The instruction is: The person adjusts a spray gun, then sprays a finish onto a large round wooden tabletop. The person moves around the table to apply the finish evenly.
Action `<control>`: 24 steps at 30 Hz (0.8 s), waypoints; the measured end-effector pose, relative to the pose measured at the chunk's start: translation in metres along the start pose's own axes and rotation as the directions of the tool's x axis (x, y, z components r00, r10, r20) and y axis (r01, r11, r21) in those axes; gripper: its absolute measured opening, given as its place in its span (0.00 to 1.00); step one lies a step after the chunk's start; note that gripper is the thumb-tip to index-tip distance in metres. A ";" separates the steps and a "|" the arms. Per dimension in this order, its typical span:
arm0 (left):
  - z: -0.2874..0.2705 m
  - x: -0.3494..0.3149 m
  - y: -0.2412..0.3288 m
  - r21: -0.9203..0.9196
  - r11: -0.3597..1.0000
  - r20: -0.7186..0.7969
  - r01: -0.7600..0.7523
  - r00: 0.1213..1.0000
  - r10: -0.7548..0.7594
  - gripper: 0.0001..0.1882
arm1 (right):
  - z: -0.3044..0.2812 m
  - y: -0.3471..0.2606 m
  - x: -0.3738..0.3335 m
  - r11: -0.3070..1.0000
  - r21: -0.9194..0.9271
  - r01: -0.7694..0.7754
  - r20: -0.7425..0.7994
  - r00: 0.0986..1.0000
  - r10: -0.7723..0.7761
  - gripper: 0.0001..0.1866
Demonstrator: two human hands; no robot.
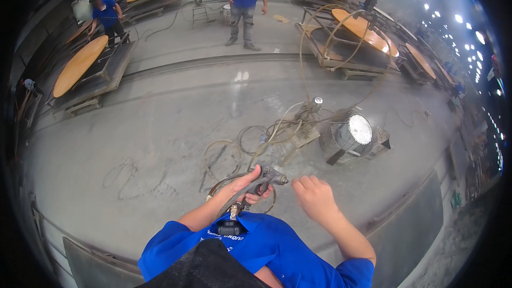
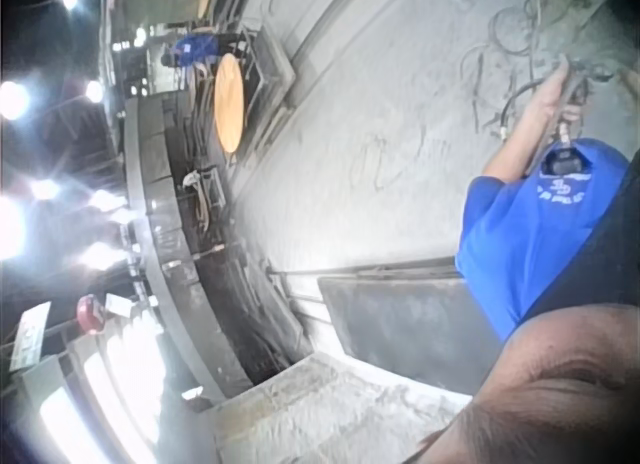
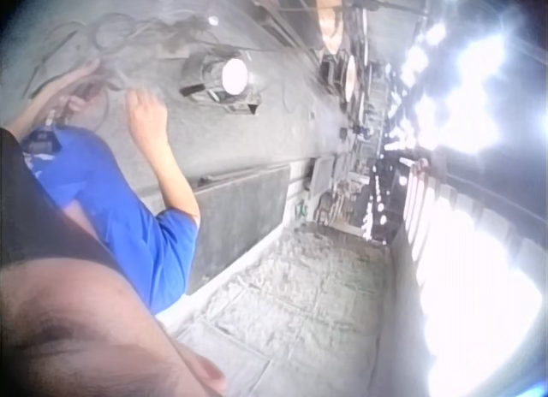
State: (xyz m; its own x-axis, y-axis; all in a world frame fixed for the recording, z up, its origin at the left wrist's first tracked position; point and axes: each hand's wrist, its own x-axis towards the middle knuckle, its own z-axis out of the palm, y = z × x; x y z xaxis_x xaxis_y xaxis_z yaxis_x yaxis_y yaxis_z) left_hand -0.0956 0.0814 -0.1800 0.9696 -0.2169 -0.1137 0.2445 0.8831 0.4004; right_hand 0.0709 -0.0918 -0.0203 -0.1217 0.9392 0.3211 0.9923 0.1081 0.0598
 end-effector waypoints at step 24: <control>0.003 0.010 -0.011 0.032 0.999 -0.048 0.024 0.999 -0.022 0.43 | -0.005 0.015 -0.012 0.643 0.469 -0.606 0.519 0.778 0.354 0.11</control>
State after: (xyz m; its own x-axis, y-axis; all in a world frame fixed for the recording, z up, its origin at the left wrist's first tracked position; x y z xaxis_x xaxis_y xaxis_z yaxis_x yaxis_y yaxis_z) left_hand -0.0885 0.0683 -0.1822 0.9621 -0.2164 -0.1658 0.2678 0.8637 0.4270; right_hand 0.0869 -0.1027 -0.0183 0.2680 0.9380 -0.2198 0.7215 -0.3466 -0.5994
